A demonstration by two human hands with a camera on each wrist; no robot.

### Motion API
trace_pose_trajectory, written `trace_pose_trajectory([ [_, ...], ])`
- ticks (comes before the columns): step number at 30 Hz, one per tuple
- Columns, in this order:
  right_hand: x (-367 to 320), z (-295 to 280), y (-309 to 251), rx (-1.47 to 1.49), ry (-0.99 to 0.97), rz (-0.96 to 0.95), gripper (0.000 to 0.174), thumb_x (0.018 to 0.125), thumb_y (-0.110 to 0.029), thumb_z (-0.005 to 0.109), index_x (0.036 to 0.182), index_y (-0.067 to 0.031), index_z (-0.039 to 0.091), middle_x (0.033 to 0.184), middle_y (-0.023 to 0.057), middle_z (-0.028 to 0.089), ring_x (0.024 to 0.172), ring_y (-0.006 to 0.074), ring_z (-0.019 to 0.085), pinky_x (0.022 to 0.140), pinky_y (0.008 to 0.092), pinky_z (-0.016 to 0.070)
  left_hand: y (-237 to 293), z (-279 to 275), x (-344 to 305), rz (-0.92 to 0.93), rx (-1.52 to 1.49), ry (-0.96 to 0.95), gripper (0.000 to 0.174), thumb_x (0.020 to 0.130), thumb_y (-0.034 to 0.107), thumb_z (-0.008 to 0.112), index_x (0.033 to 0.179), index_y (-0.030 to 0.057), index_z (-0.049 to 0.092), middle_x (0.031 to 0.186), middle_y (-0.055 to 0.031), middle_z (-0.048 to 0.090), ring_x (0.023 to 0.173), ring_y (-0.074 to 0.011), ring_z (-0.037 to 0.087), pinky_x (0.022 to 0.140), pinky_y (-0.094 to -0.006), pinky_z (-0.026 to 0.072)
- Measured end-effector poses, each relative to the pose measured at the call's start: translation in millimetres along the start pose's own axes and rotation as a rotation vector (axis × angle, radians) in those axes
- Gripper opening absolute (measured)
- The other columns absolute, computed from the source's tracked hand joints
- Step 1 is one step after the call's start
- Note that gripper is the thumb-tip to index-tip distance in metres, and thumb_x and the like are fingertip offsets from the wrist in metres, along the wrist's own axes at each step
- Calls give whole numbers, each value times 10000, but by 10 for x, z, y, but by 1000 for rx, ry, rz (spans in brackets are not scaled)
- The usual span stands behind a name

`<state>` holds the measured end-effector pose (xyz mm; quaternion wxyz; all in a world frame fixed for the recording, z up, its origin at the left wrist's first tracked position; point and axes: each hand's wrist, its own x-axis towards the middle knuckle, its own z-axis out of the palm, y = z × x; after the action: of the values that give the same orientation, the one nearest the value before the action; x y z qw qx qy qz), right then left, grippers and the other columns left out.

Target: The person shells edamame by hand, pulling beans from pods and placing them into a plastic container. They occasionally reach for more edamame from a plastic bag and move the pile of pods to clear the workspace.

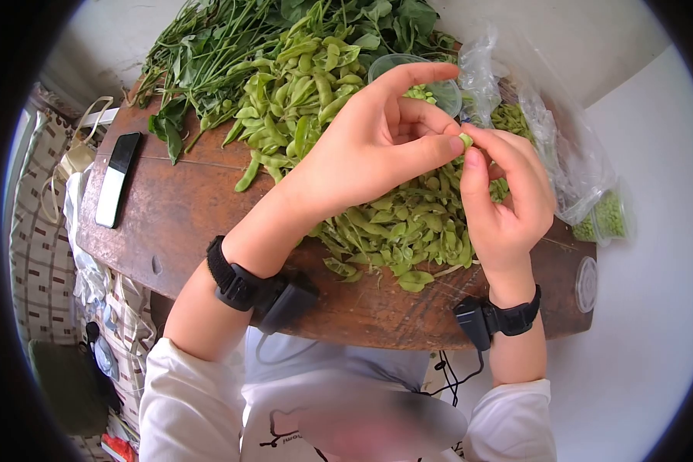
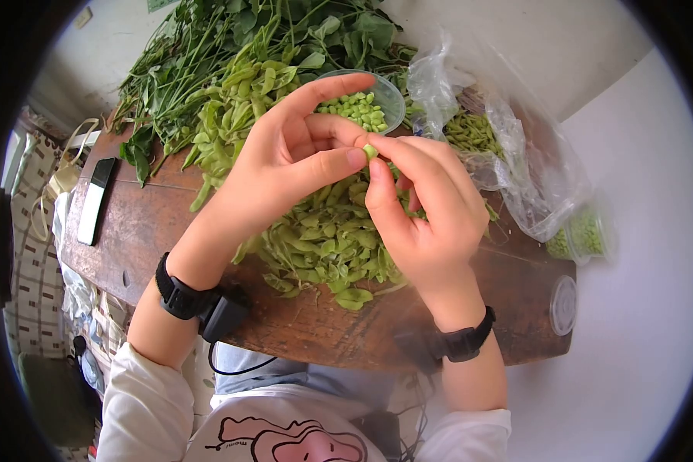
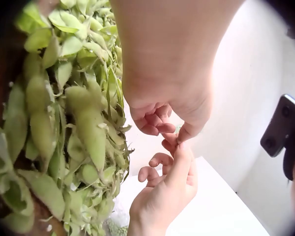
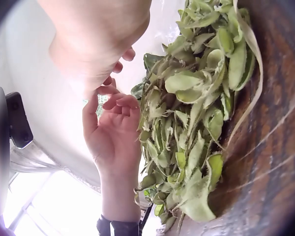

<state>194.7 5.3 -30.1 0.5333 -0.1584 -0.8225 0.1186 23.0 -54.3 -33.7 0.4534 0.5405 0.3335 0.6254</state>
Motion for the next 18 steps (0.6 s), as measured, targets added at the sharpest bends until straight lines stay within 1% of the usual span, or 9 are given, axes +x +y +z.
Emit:
trace_pose_trajectory([
  [2,-9,15,43,13,3,-43,220,834,24,725,1041,-47,720,933,50,703,648,76,578,494,205,408,-20,-7,9,-10,-27,28,667,935,85,681,1492,-39,337,1001,-68,694,968,-114,640,899,-275,501],
  [5,-17,-1,29,-2,15,-11,212,833,18,730,1035,-45,722,934,49,705,645,79,585,490,208,410,21,0,12,-26,-31,47,704,929,93,695,1501,-44,309,993,-76,699,965,-117,643,893,-277,504],
  [9,-17,-9,14,-32,21,-12,198,828,13,737,1018,-42,727,913,53,706,646,88,599,489,209,416,20,6,15,-15,-23,54,720,914,88,711,1501,-41,314,976,-74,703,951,-118,646,881,-277,508],
  [11,-26,-8,26,-69,40,-49,186,820,9,746,999,-38,731,887,59,706,645,101,611,495,215,436,18,7,13,-8,-18,46,732,903,78,722,1501,-38,316,975,-82,705,941,-121,652,875,-276,514],
  [18,-17,-19,4,-79,34,-44,182,810,12,752,985,-34,731,878,65,709,645,116,621,513,229,475,12,-3,18,-20,-32,36,746,885,79,740,1493,-37,325,980,-96,709,937,-126,661,870,-267,523],
])
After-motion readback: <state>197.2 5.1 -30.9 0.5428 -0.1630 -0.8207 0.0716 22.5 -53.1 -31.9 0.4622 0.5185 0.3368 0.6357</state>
